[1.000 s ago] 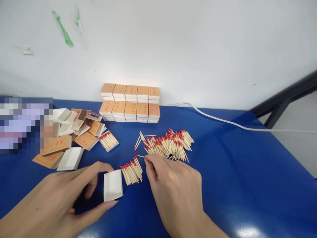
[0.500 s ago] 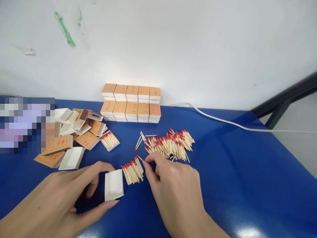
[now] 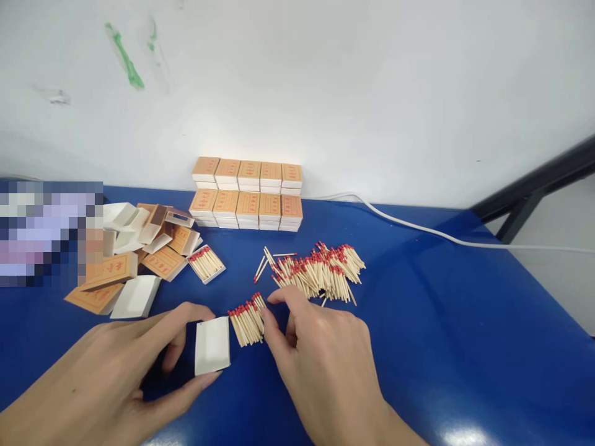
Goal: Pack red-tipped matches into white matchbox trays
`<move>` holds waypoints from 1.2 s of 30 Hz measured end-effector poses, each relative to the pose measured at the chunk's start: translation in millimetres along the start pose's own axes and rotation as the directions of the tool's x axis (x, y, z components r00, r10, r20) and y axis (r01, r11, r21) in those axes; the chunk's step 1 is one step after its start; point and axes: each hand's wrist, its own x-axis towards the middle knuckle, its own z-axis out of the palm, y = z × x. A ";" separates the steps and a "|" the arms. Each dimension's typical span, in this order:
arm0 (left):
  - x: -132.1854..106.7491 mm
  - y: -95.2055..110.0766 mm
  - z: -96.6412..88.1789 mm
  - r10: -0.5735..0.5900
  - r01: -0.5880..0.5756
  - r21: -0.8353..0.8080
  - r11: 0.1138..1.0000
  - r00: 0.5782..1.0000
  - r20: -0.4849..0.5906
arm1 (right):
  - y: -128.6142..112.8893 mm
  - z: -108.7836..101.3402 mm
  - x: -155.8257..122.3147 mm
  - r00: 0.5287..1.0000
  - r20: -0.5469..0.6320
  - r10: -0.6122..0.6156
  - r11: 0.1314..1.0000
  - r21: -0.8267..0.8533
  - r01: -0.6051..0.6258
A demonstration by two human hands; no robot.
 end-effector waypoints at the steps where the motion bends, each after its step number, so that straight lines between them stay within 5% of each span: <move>1: 0.2 0.4 0.3 0.001 -0.001 -0.008 1.000 1.000 0.001 | -0.5 0.2 0.0 1.000 0.005 0.004 1.000 0.015 -0.004; 36: -11.4 -7.4 7.6 -0.081 0.081 -0.039 0.996 0.997 -0.004 | 8.0 -0.9 -0.5 0.964 0.225 0.143 0.972 0.153 -0.180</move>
